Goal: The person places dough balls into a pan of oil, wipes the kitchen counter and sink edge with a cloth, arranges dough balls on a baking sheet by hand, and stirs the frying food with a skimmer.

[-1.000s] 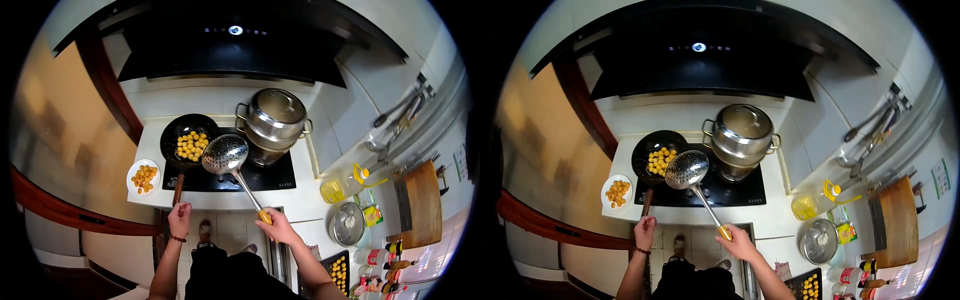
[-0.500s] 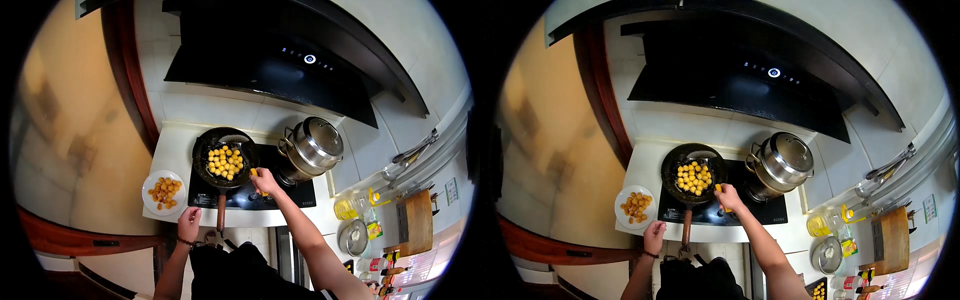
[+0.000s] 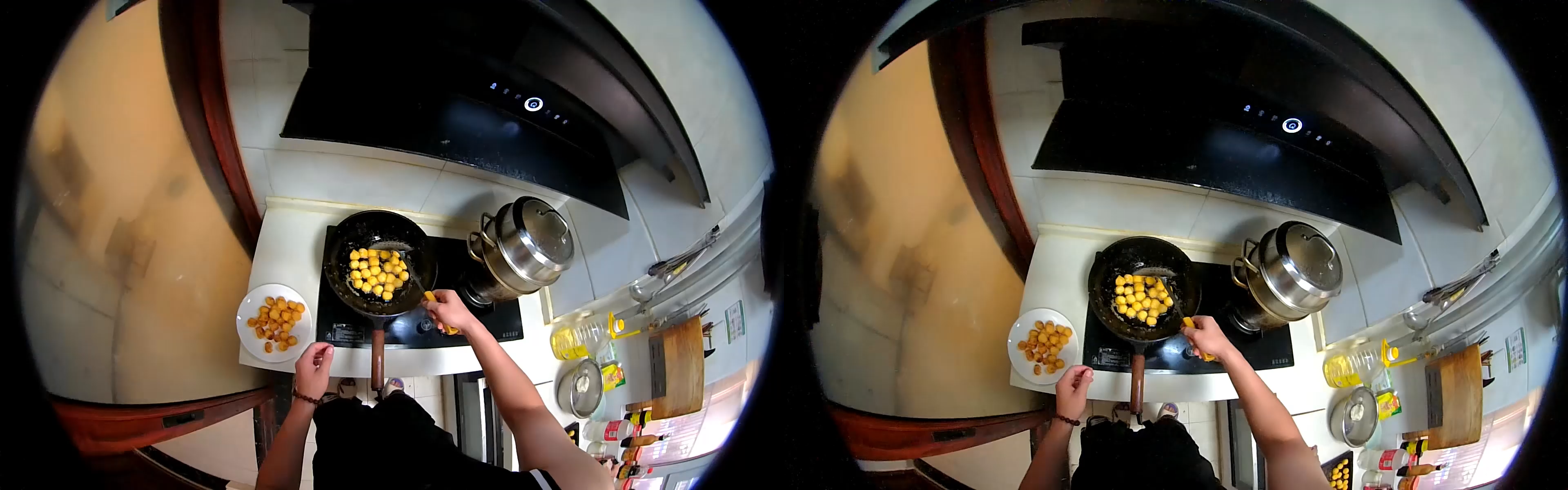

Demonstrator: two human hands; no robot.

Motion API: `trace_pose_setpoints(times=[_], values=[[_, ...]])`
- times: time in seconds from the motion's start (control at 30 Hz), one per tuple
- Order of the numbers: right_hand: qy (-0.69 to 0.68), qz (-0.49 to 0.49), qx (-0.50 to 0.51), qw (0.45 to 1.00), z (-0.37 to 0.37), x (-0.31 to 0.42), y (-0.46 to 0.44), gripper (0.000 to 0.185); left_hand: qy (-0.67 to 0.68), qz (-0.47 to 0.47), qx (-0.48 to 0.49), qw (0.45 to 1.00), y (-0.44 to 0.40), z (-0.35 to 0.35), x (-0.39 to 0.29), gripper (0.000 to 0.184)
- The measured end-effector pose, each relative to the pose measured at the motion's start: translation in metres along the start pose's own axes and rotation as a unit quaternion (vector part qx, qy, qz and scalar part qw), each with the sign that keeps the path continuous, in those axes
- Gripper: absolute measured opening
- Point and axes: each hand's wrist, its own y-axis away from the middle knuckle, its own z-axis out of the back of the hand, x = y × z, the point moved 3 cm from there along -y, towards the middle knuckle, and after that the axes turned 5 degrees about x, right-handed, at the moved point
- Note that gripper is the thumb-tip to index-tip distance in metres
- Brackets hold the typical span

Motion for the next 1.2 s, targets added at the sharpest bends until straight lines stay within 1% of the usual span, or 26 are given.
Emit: trace_pose_setpoints(times=[0.1,0.3,0.37,0.4,0.47,0.57,0.7,0.83,0.93,0.97,1.03,1.2], values=[[-0.015,0.009,-0.001,1.0,0.002,-0.003,-0.002,0.012,-0.01,0.007,0.014,1.0,-0.007,0.0,-0.001,0.016],[-0.013,-0.002,-0.025,1.0,-0.004,0.005,0.001,0.014,-0.006,-0.002,0.028,1.0,-0.016,-0.003,-0.002,0.017],[-0.041,0.013,0.002,0.999,0.004,0.004,0.008,0.013,0.001,-0.007,0.007,1.0,-0.018,-0.002,-0.005,0.017],[-0.01,0.01,-0.02,1.0,0.006,0.012,0.029,0.013,0.004,-0.005,0.006,1.0,-0.019,0.001,-0.003,0.017],[-0.023,0.0,-0.011,1.0,0.009,0.023,0.05,0.011,-0.009,-0.004,0.008,1.0,-0.017,0.006,-0.002,0.016],[-0.032,-0.024,0.013,0.999,0.019,0.037,0.081,0.014,-0.007,0.011,0.013,1.0,-0.015,0.012,0.007,0.016],[0.0,-0.061,0.059,0.996,0.036,0.053,0.11,0.018,0.008,0.013,0.032,0.999,-0.016,0.011,0.017,0.017],[0.052,-0.082,0.07,0.993,0.045,0.062,0.119,0.02,0.01,0.021,0.052,0.998,-0.021,0.007,0.014,0.017],[0.109,-0.1,0.067,0.987,0.055,0.073,0.121,0.021,0.004,0.004,0.054,0.999,-0.025,0.006,0.011,0.018],[0.108,-0.1,0.066,0.987,0.056,0.081,0.12,0.021,0.01,0.002,0.056,0.998,-0.025,0.006,0.012,0.018],[0.154,-0.13,0.086,0.976,0.06,0.092,0.12,0.021,0.016,0.001,0.059,0.998,-0.026,0.005,0.014,0.018],[0.198,-0.162,0.114,0.96,0.066,0.101,0.11,0.025,-0.005,0.008,0.059,0.998,-0.026,0.007,0.013,0.019]])
